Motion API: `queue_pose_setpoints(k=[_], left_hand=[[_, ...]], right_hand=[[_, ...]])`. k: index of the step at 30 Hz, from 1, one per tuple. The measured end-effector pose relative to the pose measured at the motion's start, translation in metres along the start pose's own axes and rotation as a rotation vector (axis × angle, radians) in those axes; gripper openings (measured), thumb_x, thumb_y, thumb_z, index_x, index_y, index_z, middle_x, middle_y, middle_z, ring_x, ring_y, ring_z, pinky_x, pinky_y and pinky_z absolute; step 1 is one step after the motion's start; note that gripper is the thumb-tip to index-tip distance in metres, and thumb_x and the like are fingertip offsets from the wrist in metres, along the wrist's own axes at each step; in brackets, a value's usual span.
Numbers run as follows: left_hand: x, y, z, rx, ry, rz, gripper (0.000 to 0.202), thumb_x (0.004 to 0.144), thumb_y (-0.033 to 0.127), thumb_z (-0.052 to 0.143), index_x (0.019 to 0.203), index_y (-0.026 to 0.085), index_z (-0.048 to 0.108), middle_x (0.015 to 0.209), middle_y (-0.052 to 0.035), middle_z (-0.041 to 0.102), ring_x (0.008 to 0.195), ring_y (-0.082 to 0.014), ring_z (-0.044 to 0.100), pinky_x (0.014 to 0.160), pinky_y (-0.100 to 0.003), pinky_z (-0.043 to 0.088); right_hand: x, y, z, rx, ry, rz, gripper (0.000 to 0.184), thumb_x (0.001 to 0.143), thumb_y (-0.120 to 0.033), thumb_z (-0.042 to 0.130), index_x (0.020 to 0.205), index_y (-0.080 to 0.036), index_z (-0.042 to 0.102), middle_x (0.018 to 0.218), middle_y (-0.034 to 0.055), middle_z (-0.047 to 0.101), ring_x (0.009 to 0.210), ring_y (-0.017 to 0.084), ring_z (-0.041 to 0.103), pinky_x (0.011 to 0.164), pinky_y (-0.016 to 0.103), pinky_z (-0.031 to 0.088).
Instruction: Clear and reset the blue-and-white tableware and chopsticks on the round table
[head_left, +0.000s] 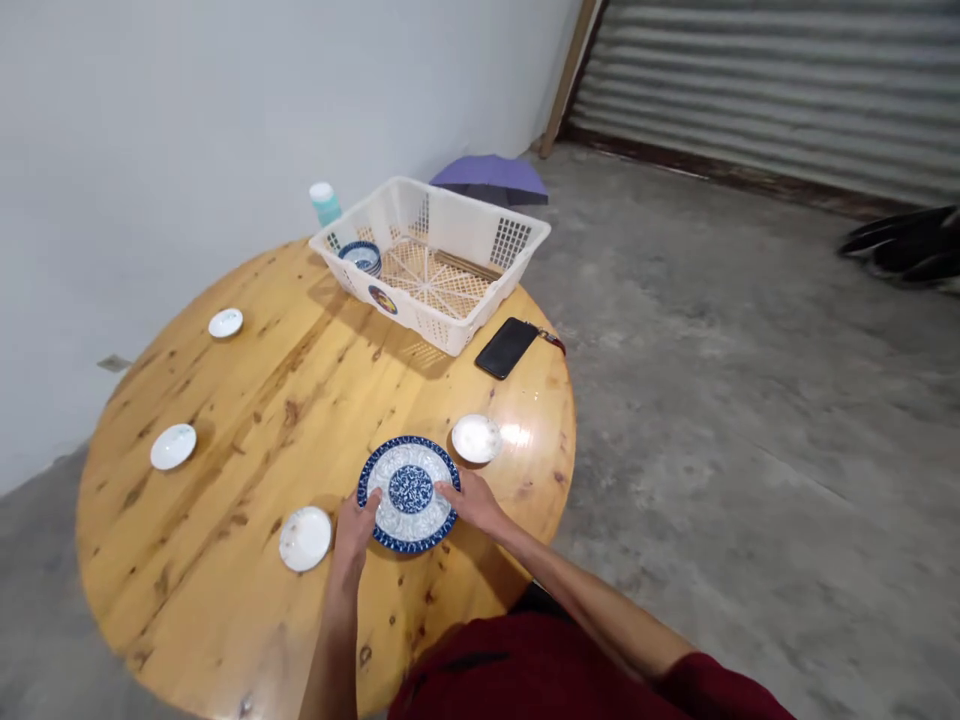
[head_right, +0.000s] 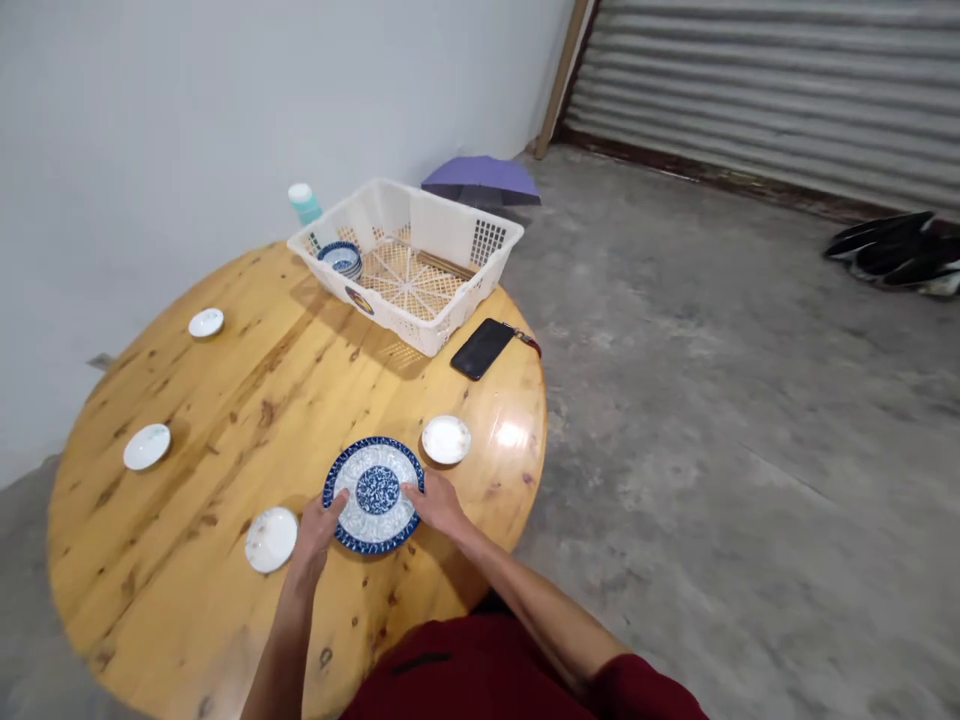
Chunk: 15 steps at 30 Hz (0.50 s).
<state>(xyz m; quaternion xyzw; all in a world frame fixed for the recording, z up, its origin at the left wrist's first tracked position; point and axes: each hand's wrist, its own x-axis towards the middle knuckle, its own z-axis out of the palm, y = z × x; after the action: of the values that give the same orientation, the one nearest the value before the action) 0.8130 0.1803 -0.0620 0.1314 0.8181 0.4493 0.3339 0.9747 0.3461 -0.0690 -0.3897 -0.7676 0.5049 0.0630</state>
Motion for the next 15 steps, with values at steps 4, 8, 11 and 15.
queue_pose_setpoints(k=[4,8,11,15], left_hand=[[-0.011,0.008,0.004,-0.135,-0.016,-0.038,0.068,0.073,0.068,0.069,0.109,0.011,0.070,0.114,-0.0177,0.077,0.114,-0.0335,0.071,0.098,-0.042,0.057],[-0.034,0.013,0.009,-0.233,-0.033,-0.082,0.067,0.073,0.062,0.073,0.117,0.012,0.068,0.119,-0.0174,0.075,0.118,-0.0329,0.069,0.107,-0.044,0.053],[-0.056,0.017,0.014,-0.195,-0.020,-0.099,0.062,0.075,0.063,0.071,0.117,0.016,0.071,0.118,-0.0138,0.077,0.123,-0.0339,0.067,0.110,-0.044,0.051],[-0.082,0.027,0.026,-0.195,0.031,-0.151,0.063,0.074,0.063,0.073,0.119,0.019,0.073,0.121,-0.0122,0.076,0.131,-0.0364,0.061,0.114,-0.049,0.047]], right_hand=[[-0.005,-0.003,0.000,-0.009,-0.021,0.049,0.021,0.090,-0.035,0.056,0.100,-0.020,0.066,0.096,0.0085,0.075,0.097,0.028,0.069,0.085,0.035,0.051],[-0.021,0.006,-0.007,0.016,-0.014,0.018,0.022,0.091,-0.033,0.053,0.106,-0.022,0.066,0.100,0.0082,0.075,0.102,0.028,0.068,0.087,0.035,0.051],[-0.035,0.013,-0.015,0.000,-0.040,0.013,0.023,0.093,-0.033,0.050,0.105,-0.021,0.064,0.105,0.0101,0.074,0.103,0.028,0.068,0.087,0.035,0.050],[-0.050,0.018,-0.034,-0.066,-0.122,0.040,0.026,0.095,-0.038,0.045,0.100,-0.018,0.061,0.103,0.0144,0.072,0.098,0.029,0.069,0.085,0.037,0.049]])
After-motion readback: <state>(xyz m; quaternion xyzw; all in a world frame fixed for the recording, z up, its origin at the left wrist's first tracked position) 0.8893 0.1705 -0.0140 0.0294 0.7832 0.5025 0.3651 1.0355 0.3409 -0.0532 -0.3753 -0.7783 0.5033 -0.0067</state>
